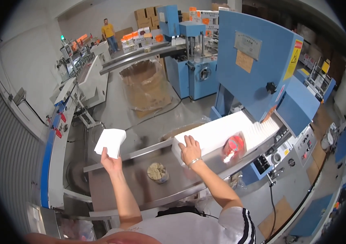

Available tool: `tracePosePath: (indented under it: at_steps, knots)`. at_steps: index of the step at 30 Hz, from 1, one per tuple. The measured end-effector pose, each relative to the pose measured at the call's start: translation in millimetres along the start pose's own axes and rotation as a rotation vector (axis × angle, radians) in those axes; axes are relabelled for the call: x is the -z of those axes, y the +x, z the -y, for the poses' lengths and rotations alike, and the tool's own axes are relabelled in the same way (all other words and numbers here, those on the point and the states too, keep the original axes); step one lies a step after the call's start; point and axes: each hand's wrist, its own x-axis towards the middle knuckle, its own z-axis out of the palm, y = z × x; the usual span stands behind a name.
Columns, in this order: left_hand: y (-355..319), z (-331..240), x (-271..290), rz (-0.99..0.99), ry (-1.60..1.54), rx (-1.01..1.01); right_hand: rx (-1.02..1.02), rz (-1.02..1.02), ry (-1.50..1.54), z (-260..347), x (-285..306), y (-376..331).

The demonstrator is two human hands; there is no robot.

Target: Sorting and packing square paper products from a conveyor belt into cardboard boxes.

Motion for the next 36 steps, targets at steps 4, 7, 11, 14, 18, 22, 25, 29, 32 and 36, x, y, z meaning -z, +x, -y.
tracePosePath:
  at_steps: [4,7,11,14,18,22,25,29,32,36]
  knots:
    - [8.4,1.0,22.1,0.057,0.152,-0.012,-0.016,0.029,-0.003,0.7,2.9,-2.5]
    - [-8.6,5.0,8.2,-0.005,0.249,-0.022,-0.026,0.078,0.013,-1.0,11.7,-4.5]
    - [-25.1,7.5,0.2,-0.065,0.326,-0.033,-0.002,0.040,-0.008,-0.9,12.6,-3.2]
    - [-31.4,0.7,6.1,-0.073,0.326,-0.042,0.046,-0.005,-0.011,5.0,3.9,2.1]
    - [-42.1,17.2,-4.5,-0.086,0.396,-0.004,0.005,-0.068,-0.006,-3.2,2.1,-10.3]
    - [-50.3,14.5,-9.0,-0.104,0.368,0.054,0.012,-0.027,-0.024,-1.6,-1.4,-11.7]
    - [-55.2,-3.1,2.8,-0.069,0.376,0.072,0.054,-0.024,-0.029,6.7,-7.0,-9.7]
    - [-61.5,2.5,6.7,-0.068,0.372,0.059,0.058,-0.026,-0.072,-1.3,-4.7,-9.0]
    - [-61.6,11.5,11.5,-0.043,0.366,0.090,0.024,0.013,-0.089,-5.4,1.8,-10.2]
    - [-60.5,2.2,21.0,0.030,0.297,0.107,0.036,0.064,-0.159,-5.4,-9.3,-6.1]
